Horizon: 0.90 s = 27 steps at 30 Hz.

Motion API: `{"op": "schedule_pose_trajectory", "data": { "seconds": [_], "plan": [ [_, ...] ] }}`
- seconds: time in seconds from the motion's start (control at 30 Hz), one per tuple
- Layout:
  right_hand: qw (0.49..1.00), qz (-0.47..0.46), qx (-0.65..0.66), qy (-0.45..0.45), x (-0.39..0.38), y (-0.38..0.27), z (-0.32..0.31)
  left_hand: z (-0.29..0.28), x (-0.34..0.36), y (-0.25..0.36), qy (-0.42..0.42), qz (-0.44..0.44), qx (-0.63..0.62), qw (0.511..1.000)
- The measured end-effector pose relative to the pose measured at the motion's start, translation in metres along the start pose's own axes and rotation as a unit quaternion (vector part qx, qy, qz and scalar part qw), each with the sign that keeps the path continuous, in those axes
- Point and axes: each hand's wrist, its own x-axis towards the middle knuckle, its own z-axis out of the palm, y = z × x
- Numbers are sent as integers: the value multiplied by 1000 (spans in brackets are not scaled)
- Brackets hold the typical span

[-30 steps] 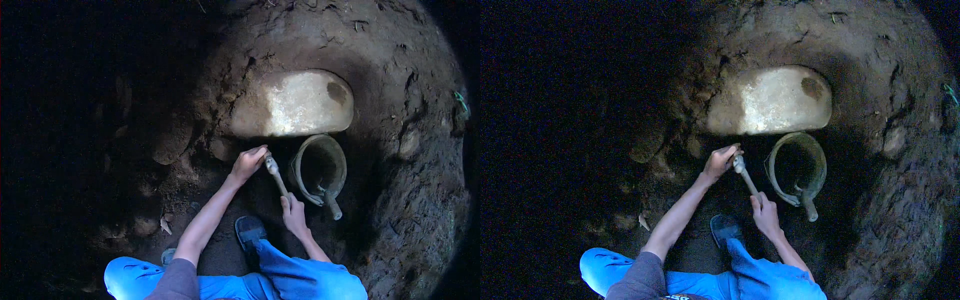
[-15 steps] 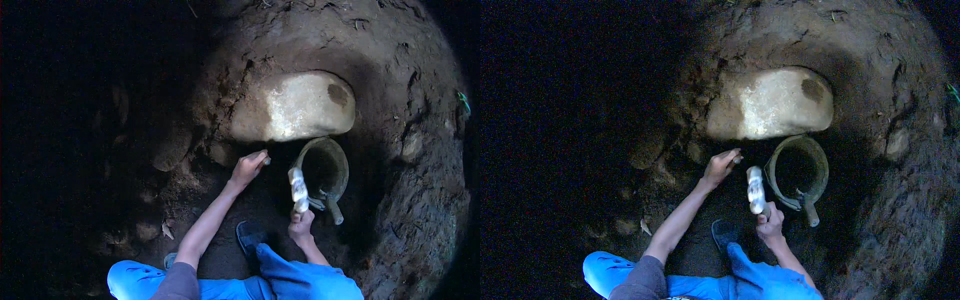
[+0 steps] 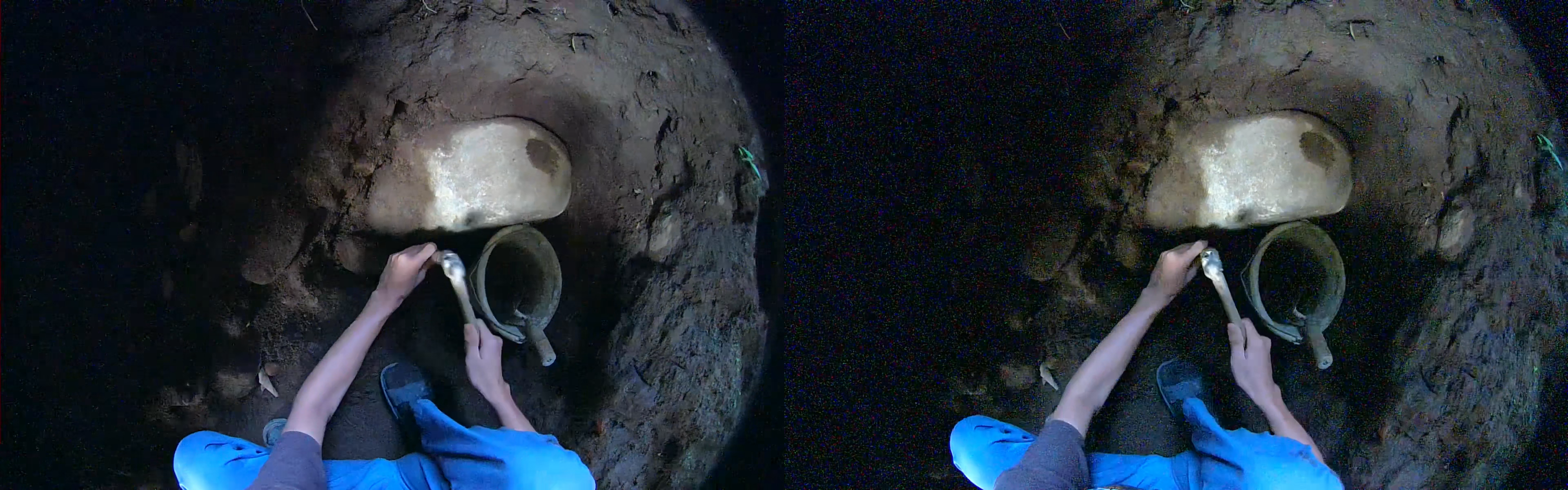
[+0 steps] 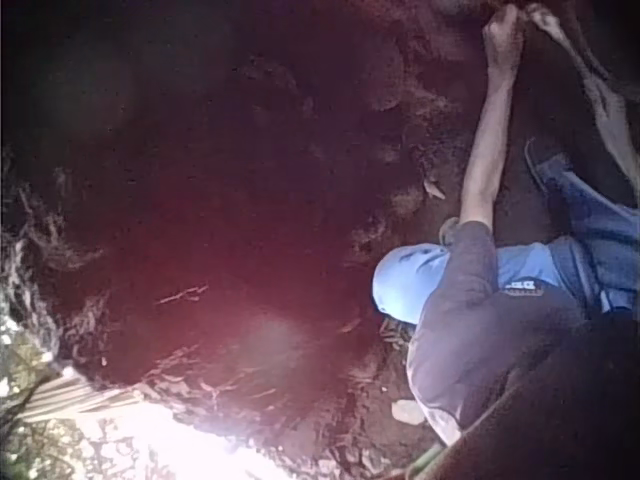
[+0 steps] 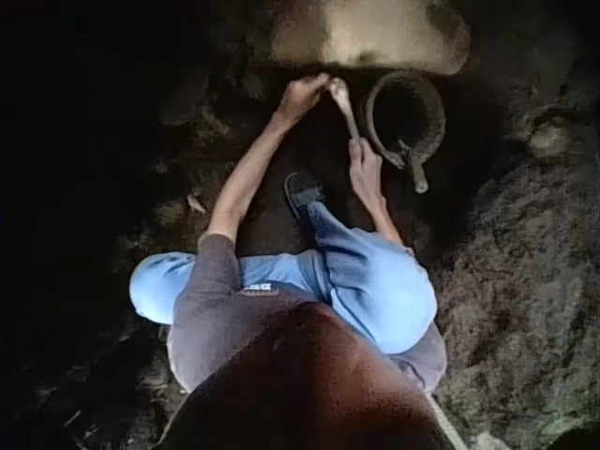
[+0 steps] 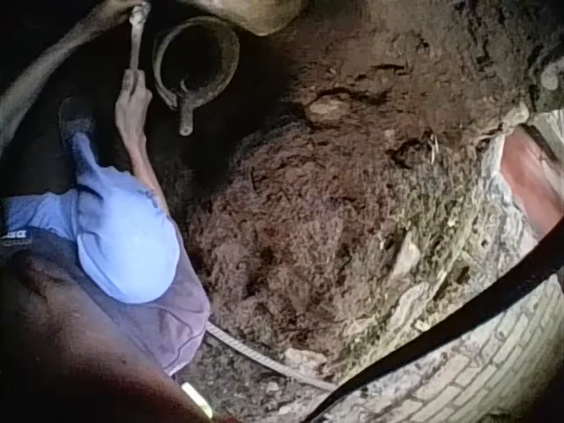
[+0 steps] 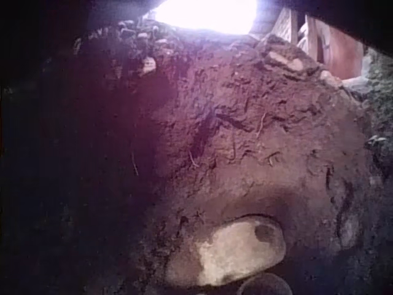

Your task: The person uses a hammer and a chisel to chip away at a large rock embedded in a dirt bank, periodically clearing loose debris with their hands and a small hand shovel.

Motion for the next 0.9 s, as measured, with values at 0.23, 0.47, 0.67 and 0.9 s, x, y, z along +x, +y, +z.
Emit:
{"op": "schedule_pose_trajectory", "data": {
  "seconds": [0.23,0.47,0.67,0.9],
  "plan": [
    [1000,-6,6,13,16,13,2,5,8,-4,-12,7,20,1000],
    [988,-99,52,111,-4,19,1,17,25,0,25,28,53,998],
    [985,-13,139,99,1,10,-6,19,14,-11,18,46,121,991],
    [999,-10,16,51,16,24,12,18,10,-14,16,46,123,991]
  ]
}}
